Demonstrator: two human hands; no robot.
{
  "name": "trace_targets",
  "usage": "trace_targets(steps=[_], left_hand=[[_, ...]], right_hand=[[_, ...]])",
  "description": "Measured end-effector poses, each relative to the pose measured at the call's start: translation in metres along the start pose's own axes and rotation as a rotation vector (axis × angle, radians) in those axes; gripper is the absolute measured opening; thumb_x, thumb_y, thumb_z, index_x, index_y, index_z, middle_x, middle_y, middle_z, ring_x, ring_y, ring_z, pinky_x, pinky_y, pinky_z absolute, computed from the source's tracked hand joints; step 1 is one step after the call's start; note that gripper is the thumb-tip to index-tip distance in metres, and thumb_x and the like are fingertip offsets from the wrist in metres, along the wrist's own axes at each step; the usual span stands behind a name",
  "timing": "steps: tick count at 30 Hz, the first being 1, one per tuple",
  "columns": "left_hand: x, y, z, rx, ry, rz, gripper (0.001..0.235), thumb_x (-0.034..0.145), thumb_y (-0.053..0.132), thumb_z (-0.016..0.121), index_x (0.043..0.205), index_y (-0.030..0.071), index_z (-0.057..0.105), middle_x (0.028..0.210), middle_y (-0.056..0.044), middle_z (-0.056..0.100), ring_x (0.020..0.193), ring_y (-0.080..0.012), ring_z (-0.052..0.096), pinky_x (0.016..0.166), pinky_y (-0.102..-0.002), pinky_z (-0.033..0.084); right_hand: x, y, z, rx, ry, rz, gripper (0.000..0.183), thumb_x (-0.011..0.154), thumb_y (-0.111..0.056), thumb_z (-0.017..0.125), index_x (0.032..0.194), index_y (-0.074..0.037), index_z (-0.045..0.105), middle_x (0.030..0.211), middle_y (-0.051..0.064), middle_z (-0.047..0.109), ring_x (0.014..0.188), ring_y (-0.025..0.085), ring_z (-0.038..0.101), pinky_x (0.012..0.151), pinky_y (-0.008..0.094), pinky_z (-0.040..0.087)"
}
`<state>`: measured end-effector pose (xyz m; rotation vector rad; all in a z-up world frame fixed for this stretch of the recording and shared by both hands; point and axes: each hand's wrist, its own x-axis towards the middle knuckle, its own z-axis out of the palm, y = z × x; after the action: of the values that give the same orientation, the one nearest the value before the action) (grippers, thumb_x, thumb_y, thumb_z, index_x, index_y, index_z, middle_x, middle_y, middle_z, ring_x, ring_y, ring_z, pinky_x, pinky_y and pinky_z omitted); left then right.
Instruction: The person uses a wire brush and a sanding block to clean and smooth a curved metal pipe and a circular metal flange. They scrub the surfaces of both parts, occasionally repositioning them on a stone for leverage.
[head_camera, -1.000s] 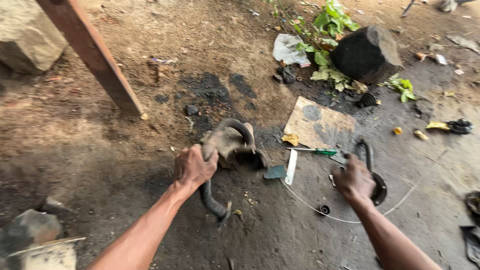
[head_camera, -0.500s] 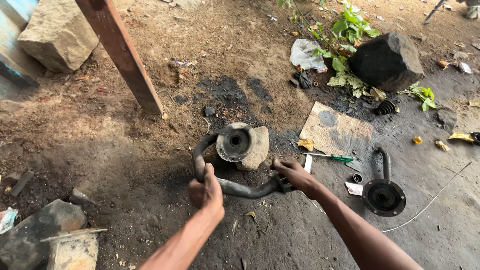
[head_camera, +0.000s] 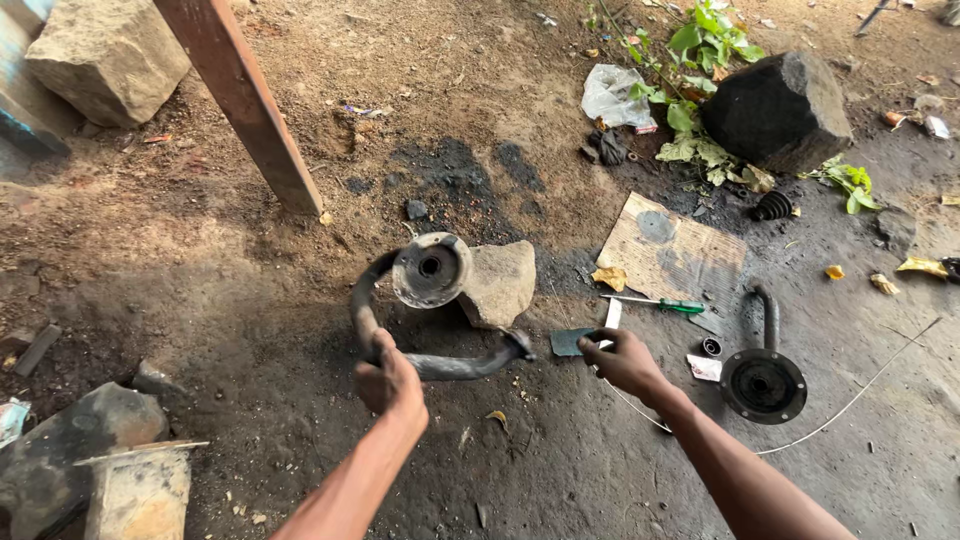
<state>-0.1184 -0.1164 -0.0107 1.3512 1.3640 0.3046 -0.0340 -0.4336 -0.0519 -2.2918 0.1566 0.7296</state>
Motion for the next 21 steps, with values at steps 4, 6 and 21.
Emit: trace_targets(steps=[4,6,21], left_hand=[[0.024,0.016,0.005,0.014,0.003,0.184,0.061,0.095,0.055,0.056,0.081,-0.003,0.064,0.066,-0.012,0.065,0.048,-0.0197,0.060,0.042,-0.037,0.046],[0.034,0.018,0.009,-0.024,0.023,0.240,0.058,0.095,0.057,0.056,0.083,0.000,0.064,0.065,-0.010,0.065,0.050,-0.0198,0.060,0.043,-0.038,0.047],[0.058,0.017,-0.015,0.801,-0.321,0.819,0.033,0.084,0.038,0.071,0.091,0.008,0.060,0.084,-0.009,0.067,0.068,-0.0250,0.067,0.059,-0.040,0.055]], right_hand=[[0.009,0.004,-0.001,-0.091,-0.023,-0.033,0.046,0.095,-0.046,0.061,0.130,-0.017,0.068,0.107,0.008,0.079,0.084,0.017,0.076,0.086,0.039,0.061],[0.012,0.002,-0.002,-0.104,-0.004,-0.041,0.046,0.095,-0.045,0.063,0.130,-0.017,0.067,0.105,0.010,0.080,0.084,0.017,0.076,0.086,0.039,0.061],[0.006,0.028,-0.014,-0.550,0.114,0.002,0.054,0.093,-0.053,0.065,0.139,-0.025,0.058,0.122,0.003,0.075,0.080,0.015,0.073,0.053,0.030,0.052]])
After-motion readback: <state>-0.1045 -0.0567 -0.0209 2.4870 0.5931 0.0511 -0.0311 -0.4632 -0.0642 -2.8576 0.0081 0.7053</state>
